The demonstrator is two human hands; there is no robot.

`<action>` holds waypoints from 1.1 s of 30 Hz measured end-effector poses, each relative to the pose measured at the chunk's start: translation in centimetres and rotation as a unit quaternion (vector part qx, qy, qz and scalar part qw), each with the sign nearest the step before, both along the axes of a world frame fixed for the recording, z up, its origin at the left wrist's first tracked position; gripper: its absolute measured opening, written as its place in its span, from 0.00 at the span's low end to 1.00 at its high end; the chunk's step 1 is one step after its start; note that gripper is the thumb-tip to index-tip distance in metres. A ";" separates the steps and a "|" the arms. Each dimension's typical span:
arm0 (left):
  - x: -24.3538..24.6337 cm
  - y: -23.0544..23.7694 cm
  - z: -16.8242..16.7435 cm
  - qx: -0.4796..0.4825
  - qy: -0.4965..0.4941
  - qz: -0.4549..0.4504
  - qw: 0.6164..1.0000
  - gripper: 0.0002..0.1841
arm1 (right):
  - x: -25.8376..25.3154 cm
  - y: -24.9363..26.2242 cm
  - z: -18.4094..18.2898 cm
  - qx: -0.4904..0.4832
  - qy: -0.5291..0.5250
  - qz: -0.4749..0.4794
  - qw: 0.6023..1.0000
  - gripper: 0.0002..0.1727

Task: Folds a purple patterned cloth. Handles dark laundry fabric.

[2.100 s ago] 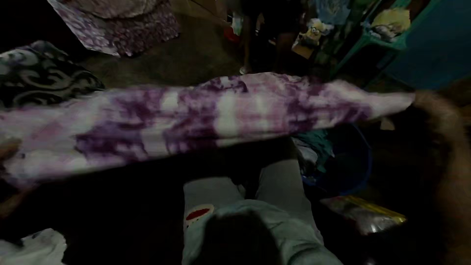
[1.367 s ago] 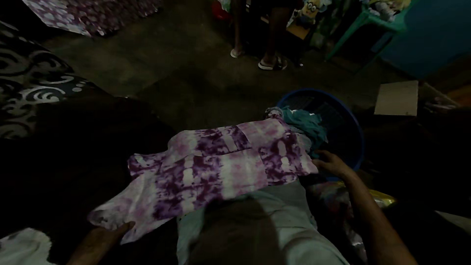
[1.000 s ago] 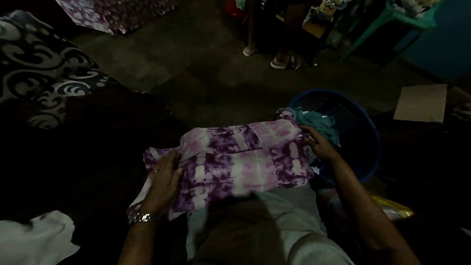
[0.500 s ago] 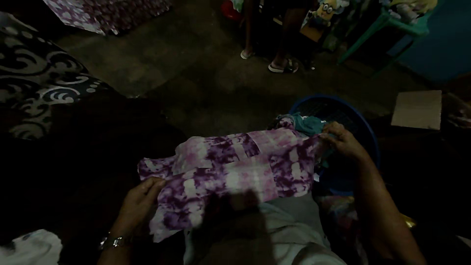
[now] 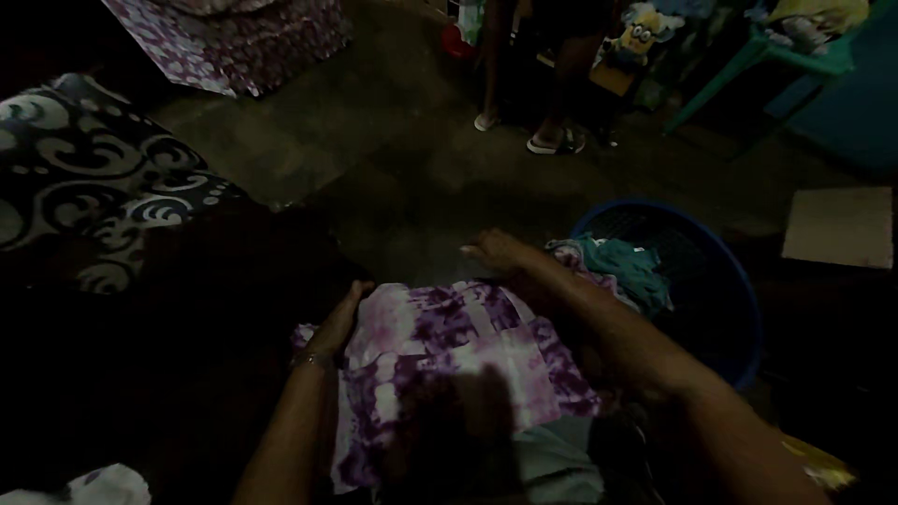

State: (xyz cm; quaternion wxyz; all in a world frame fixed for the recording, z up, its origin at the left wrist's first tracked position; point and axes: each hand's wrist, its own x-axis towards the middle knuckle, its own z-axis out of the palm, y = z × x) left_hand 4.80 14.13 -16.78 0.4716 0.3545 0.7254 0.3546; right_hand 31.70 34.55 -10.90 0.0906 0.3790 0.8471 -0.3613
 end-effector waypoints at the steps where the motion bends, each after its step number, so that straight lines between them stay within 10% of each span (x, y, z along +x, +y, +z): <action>1: 0.1 0.5 0.0 -0.010 -0.024 0.020 0.999 0.34 | -2.1 -0.4 -0.5 -0.033 0.005 0.000 0.999 0.34; 9: -1.2 1.4 4.1 0.039 0.076 -0.098 0.992 0.06 | -10.7 -4.2 -4.9 -0.227 0.003 0.058 0.972 0.46; 15: -1.0 0.7 5.8 0.149 0.140 -0.066 0.977 0.08 | -6.7 -1.7 -2.2 -0.240 0.016 0.063 0.969 0.42; 21: -0.6 -0.9 7.4 0.174 0.217 -0.107 0.954 0.15 | 1.7 1.5 3.6 0.039 -0.099 0.105 0.989 0.24; 33: 0.5 -5.3 9.7 0.038 0.380 -0.242 0.892 0.22 | 19.6 2.9 6.9 0.531 0.074 -0.045 0.843 0.05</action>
